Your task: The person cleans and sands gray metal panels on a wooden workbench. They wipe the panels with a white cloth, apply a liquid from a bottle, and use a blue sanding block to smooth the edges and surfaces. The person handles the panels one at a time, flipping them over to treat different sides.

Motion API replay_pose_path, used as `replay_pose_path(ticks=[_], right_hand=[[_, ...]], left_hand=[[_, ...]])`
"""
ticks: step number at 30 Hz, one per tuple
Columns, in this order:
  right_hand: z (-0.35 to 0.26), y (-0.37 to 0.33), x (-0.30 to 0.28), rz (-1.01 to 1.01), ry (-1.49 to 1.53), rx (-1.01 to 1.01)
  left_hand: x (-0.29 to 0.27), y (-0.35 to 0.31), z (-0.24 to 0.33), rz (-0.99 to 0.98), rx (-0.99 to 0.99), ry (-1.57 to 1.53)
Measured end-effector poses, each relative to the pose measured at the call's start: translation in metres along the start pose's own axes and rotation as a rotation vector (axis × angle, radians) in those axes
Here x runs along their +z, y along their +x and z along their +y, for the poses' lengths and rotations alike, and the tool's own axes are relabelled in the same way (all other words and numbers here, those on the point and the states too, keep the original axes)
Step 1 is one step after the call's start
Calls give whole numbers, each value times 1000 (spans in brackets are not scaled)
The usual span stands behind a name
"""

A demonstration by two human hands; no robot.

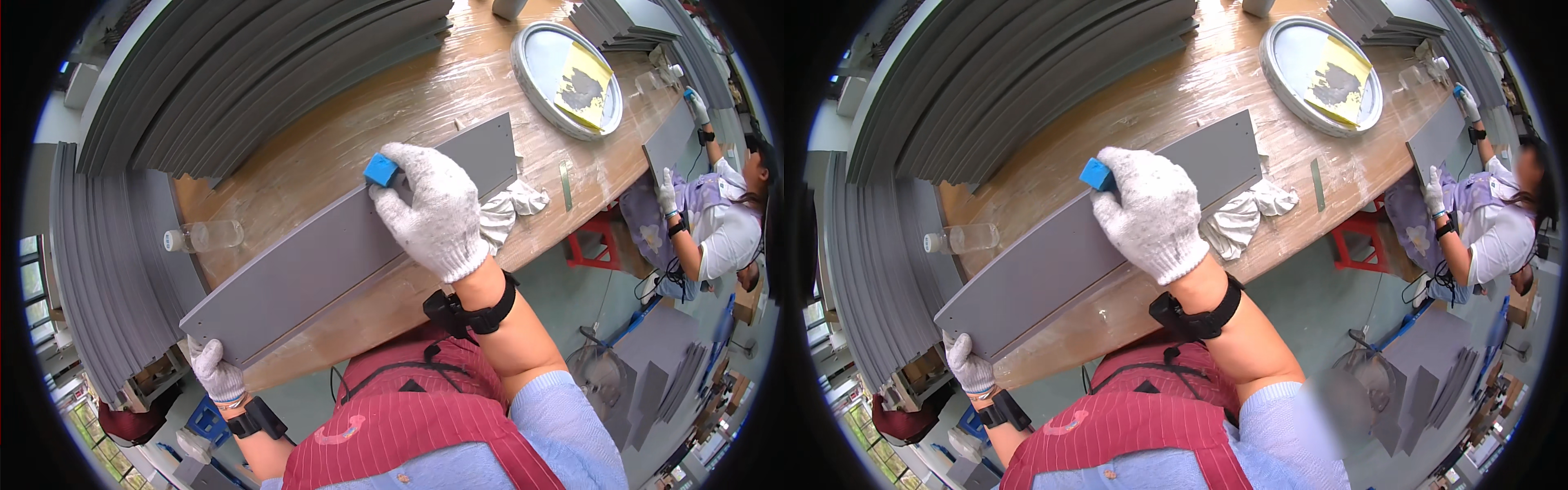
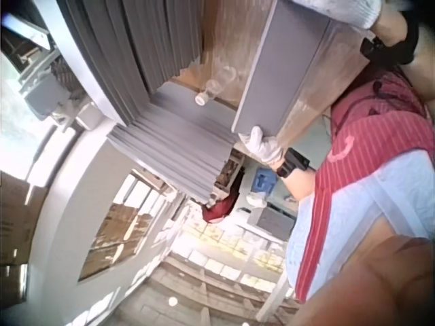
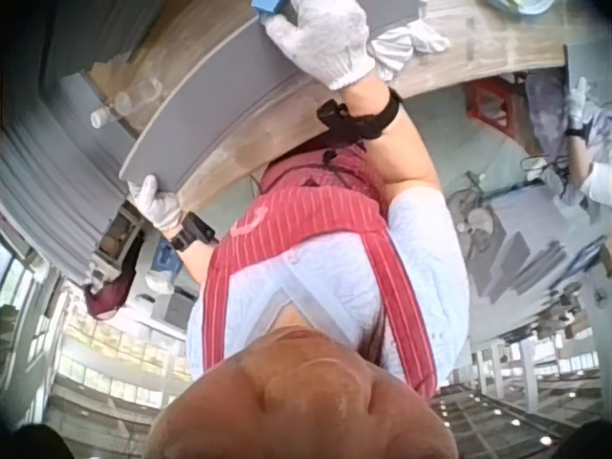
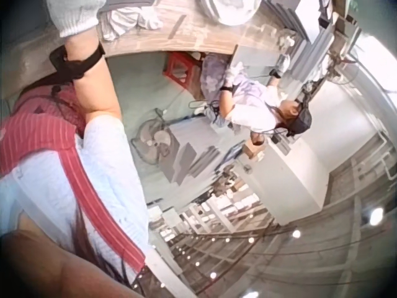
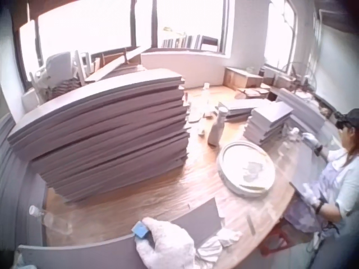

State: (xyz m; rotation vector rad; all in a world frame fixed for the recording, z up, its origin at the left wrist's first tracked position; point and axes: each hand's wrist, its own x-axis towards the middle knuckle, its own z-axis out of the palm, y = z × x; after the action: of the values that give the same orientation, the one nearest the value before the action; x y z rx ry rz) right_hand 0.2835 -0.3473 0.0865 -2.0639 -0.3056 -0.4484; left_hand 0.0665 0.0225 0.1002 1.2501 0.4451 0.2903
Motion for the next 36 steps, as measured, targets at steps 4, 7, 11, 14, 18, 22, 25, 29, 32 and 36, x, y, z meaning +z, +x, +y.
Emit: replay_pose_path(ticks=[4, 7, 11, 14, 18, 22, 25, 29, 32, 36], right_hand=[[64, 22, -38, 75, -91, 118], [112, 38, -63, 149, -222, 201], [181, 59, -95, 205, -406, 278], [205, 62, -110, 223, -211, 461], [229, 60, -115, 189, 157, 564], [211, 66, -110, 80, 363, 675], [215, 66, -105, 29, 409, 658], [223, 61, -96, -1, 369, 613], [226, 54, -94, -22, 269, 620], [219, 40, -102, -54, 139, 610]], left_hand=[[-14, 4, -7, 13, -24, 37], [-21, 6, -11, 11, -44, 37], [-32, 13, -19, 15, -63, 91], [-31, 20, -28, 9, -115, 129], [-25, 34, -48, 23, -240, 163], [-25, 42, -72, 86, -340, 172], [-23, 45, -85, 111, -366, 155], [-19, 47, -89, 96, -399, 176], [-27, 47, -94, 111, -415, 236], [-29, 47, -102, 169, -398, 240]])
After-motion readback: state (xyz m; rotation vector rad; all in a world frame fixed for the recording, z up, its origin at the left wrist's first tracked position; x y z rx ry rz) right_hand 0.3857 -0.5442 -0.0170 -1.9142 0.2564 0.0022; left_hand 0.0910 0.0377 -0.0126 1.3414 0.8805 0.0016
